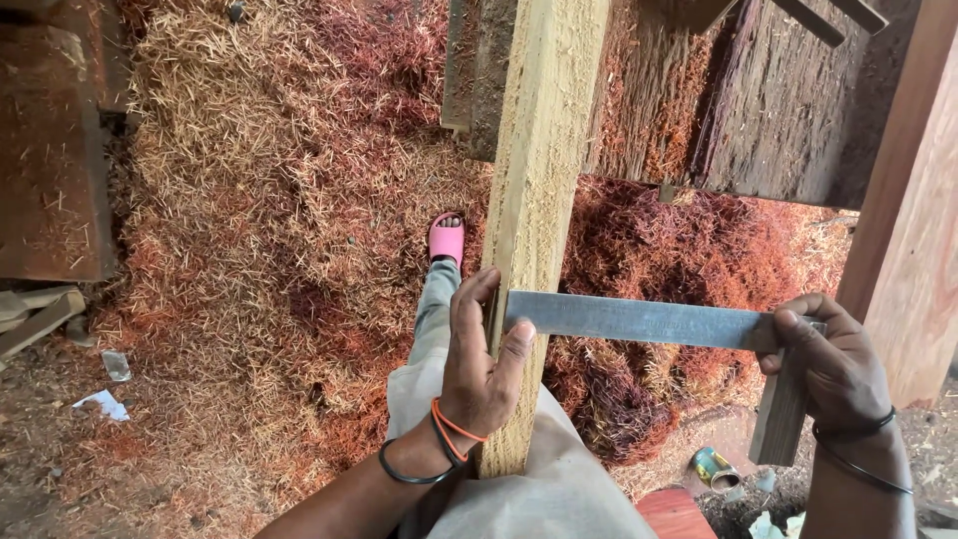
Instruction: Use a marking gauge and a try square to measure and mark a long wooden beam.
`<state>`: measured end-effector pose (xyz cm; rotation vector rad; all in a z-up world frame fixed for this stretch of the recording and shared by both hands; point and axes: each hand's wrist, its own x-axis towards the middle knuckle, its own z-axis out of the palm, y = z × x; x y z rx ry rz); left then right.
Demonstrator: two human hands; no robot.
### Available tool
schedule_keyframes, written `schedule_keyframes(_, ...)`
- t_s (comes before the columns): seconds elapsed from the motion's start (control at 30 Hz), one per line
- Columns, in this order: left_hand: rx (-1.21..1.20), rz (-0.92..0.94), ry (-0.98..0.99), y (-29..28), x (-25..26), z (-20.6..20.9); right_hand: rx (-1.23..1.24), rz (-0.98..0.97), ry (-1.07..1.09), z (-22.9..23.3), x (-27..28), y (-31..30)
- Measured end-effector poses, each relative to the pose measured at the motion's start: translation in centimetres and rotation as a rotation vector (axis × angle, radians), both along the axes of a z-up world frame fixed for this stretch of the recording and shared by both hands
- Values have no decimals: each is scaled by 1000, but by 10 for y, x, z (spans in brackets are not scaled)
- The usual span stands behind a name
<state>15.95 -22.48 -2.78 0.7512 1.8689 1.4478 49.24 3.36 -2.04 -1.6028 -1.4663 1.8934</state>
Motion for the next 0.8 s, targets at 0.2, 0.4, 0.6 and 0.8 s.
schedule_keyframes(0.2, -7, -24, 24, -1, -1, 0, -20, -9, 20, 3, -4, -2)
schedule_keyframes(0.4, -5, -20, 32, -1, -2, 0, -63, -10, -60, 7, -7, -2)
schedule_keyframes(0.6, 11, -39, 20, -1, -4, 4, -116, -35, -133, 14, -18, -2)
schedule_keyframes(0.8, -16, -52, 32, -3, -4, 5, -155, -20, -133, 17, -20, -1)
